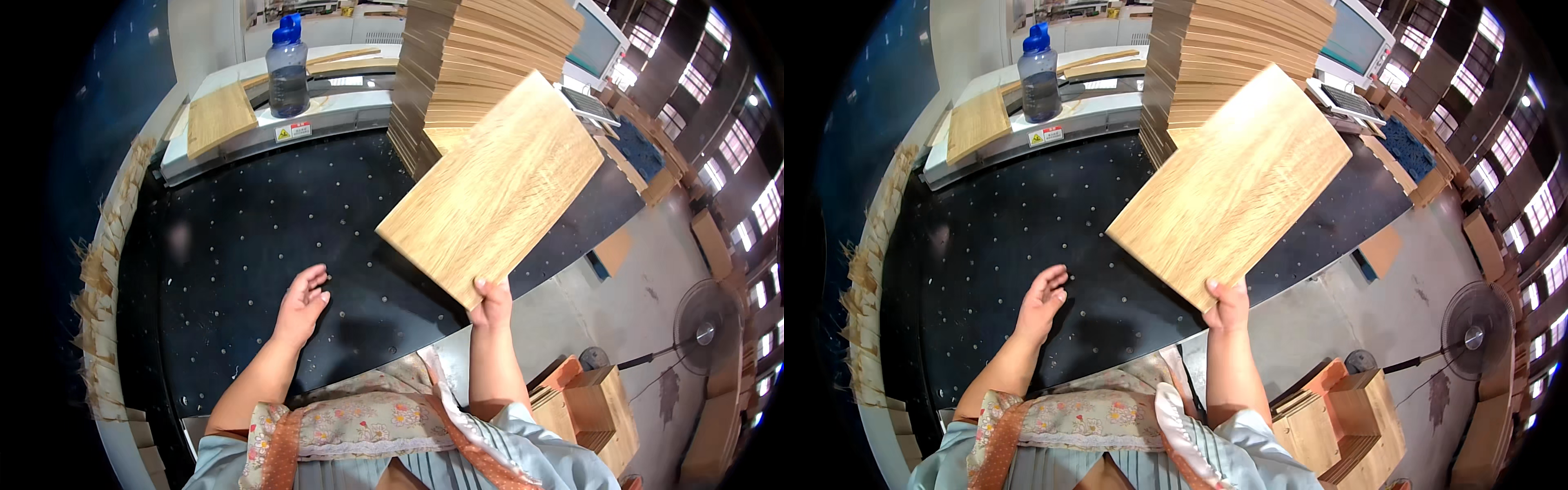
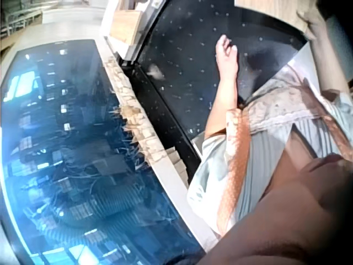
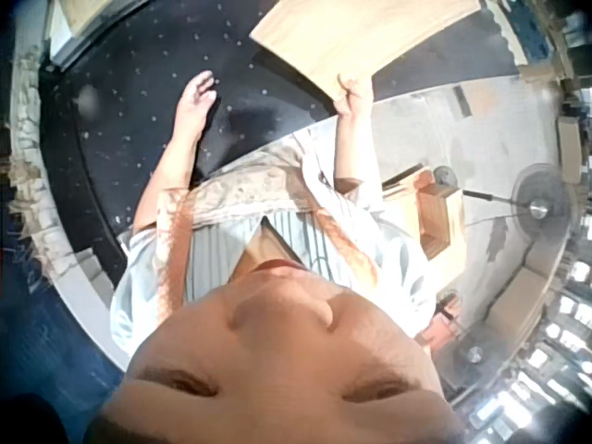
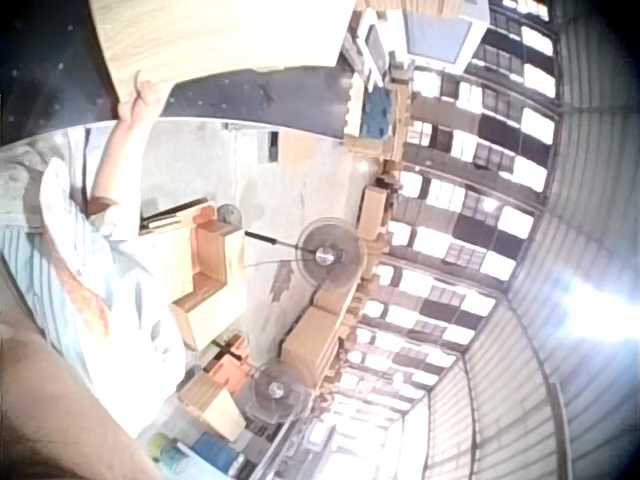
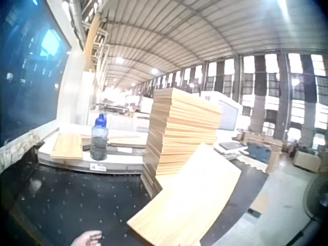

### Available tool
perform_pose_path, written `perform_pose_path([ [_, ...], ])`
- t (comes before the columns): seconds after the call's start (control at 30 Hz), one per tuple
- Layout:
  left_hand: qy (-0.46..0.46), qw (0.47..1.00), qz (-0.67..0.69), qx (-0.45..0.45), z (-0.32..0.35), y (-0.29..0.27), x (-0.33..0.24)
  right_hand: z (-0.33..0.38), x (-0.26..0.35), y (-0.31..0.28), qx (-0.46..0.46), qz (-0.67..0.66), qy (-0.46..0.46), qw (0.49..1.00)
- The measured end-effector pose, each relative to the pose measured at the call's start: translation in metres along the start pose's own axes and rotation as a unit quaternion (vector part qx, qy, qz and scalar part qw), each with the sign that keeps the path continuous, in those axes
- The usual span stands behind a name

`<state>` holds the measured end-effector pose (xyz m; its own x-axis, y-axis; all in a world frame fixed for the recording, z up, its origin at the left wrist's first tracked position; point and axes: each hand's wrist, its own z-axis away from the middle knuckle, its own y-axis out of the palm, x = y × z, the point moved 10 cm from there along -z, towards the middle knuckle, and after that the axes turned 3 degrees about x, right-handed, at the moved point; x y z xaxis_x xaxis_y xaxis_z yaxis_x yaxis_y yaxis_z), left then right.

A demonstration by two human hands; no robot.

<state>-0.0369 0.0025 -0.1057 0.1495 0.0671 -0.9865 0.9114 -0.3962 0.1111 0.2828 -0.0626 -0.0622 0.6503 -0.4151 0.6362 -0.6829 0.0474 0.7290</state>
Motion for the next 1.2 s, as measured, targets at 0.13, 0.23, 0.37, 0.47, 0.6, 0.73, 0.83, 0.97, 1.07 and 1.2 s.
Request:
perform_pose_path([
  [0.13, 0.103, 0.994, -0.044, 0.020, -0.015, 0.030, -0.079, 0.025, -0.011, 0.016, 0.030, 0.027, 0.066, 0.997],
  [0.23, 0.128, 0.989, 0.044, 0.063, -0.023, 0.048, -0.094, 0.033, -0.017, 0.025, 0.067, 0.063, 0.093, 0.991],
  [0.37, 0.087, 0.978, 0.142, 0.124, -0.012, 0.075, -0.099, 0.042, -0.024, 0.042, 0.142, 0.079, 0.126, 0.979],
  [0.47, 0.095, 0.972, 0.201, 0.072, -0.002, 0.064, -0.090, 0.050, -0.032, 0.052, 0.179, 0.082, 0.156, 0.968],
  [0.6, 0.080, 0.969, 0.229, 0.047, 0.006, 0.058, -0.087, 0.050, -0.035, 0.054, 0.196, 0.094, 0.170, 0.961],
  [0.73, 0.096, 0.971, 0.217, 0.034, 0.008, 0.048, -0.088, 0.049, -0.038, 0.065, 0.203, 0.105, 0.173, 0.958],
  [0.83, 0.171, 0.984, -0.021, -0.037, 0.012, 0.028, -0.103, 0.046, -0.034, 0.079, 0.195, 0.142, 0.135, 0.961],
  [0.97, 0.124, 0.987, -0.098, -0.017, 0.020, 0.036, -0.119, 0.035, -0.026, 0.087, 0.186, 0.289, 0.076, 0.936],
  [1.07, 0.101, 0.989, 0.085, 0.072, 0.020, 0.060, -0.121, 0.034, -0.020, 0.110, 0.178, 0.473, -0.041, 0.862],
  [1.2, 0.172, 0.943, 0.269, 0.098, 0.028, 0.063, -0.136, 0.064, -0.010, 0.197, 0.264, 0.657, -0.336, 0.621],
])
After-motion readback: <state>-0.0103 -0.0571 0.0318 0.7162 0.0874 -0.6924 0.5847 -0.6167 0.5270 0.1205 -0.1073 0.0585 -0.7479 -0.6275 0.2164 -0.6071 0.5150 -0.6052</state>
